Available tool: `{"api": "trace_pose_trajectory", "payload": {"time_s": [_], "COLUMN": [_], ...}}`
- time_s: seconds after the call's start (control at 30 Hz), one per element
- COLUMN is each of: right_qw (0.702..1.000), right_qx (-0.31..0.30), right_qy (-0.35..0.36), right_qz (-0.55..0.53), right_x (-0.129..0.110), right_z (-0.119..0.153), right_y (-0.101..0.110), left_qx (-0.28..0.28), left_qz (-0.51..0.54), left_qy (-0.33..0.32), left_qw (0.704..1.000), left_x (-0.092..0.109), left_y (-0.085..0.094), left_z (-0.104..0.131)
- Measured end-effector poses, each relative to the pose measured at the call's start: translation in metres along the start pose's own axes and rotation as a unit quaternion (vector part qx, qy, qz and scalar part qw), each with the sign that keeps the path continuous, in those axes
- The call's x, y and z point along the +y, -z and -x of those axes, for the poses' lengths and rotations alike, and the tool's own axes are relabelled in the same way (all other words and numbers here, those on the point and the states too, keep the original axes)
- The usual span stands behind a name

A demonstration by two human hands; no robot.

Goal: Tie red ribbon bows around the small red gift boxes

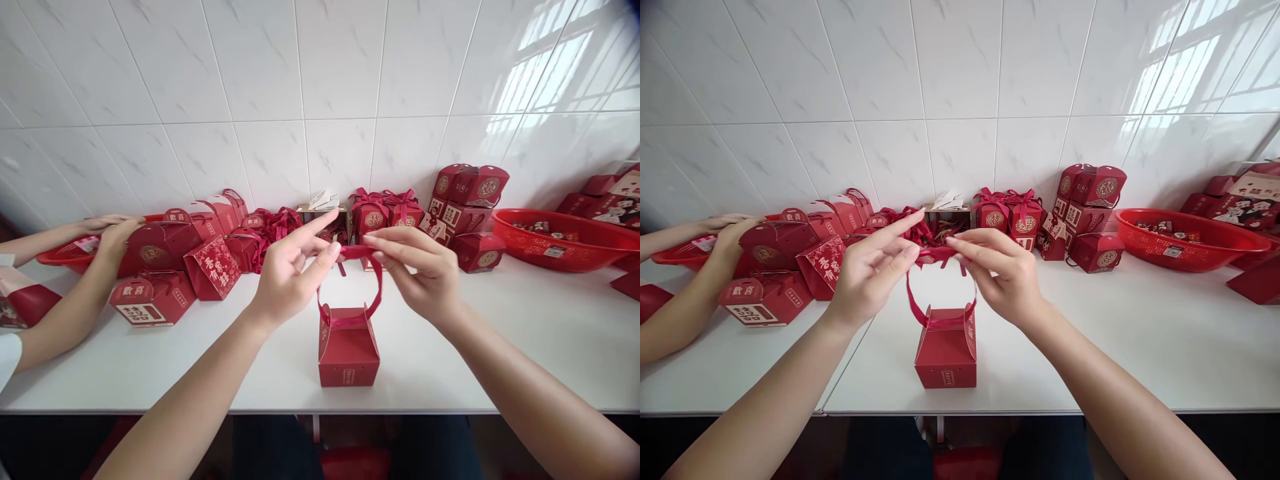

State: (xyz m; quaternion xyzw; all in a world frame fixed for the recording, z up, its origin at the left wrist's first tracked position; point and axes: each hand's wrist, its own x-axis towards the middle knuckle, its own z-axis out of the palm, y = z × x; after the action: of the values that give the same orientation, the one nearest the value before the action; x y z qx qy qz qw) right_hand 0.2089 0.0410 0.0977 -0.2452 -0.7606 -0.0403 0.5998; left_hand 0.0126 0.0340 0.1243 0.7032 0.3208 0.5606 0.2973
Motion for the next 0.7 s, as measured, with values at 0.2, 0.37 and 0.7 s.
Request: {"api": "trace_pose_trajectory", "payload": {"time_s": [0.2, 0.37, 0.7], "right_qw": [0.968, 0.883, 0.895], "right_qx": [0.023, -0.162, -0.209], "right_qy": [-0.233, -0.397, -0.376], "right_qz": [0.094, 0.192, 0.118], "right_x": [0.012, 0.041, 0.033], "right_z": [0.057, 0.128, 0.127], "right_y": [0.043, 0.083, 0.050], "left_qx": [0.102, -0.003, -0.047], "left_qz": [-0.320, -0.424, -0.281], "left_qy": [-0.103, 0.068, 0.140], "left_qw": [0.936, 0.903, 0.948], "left_x": [-0.026, -0.084, -0.101], "left_y": [0.047, 0.102, 0.065], "left_z": [0.038, 0.090, 0.091]}}
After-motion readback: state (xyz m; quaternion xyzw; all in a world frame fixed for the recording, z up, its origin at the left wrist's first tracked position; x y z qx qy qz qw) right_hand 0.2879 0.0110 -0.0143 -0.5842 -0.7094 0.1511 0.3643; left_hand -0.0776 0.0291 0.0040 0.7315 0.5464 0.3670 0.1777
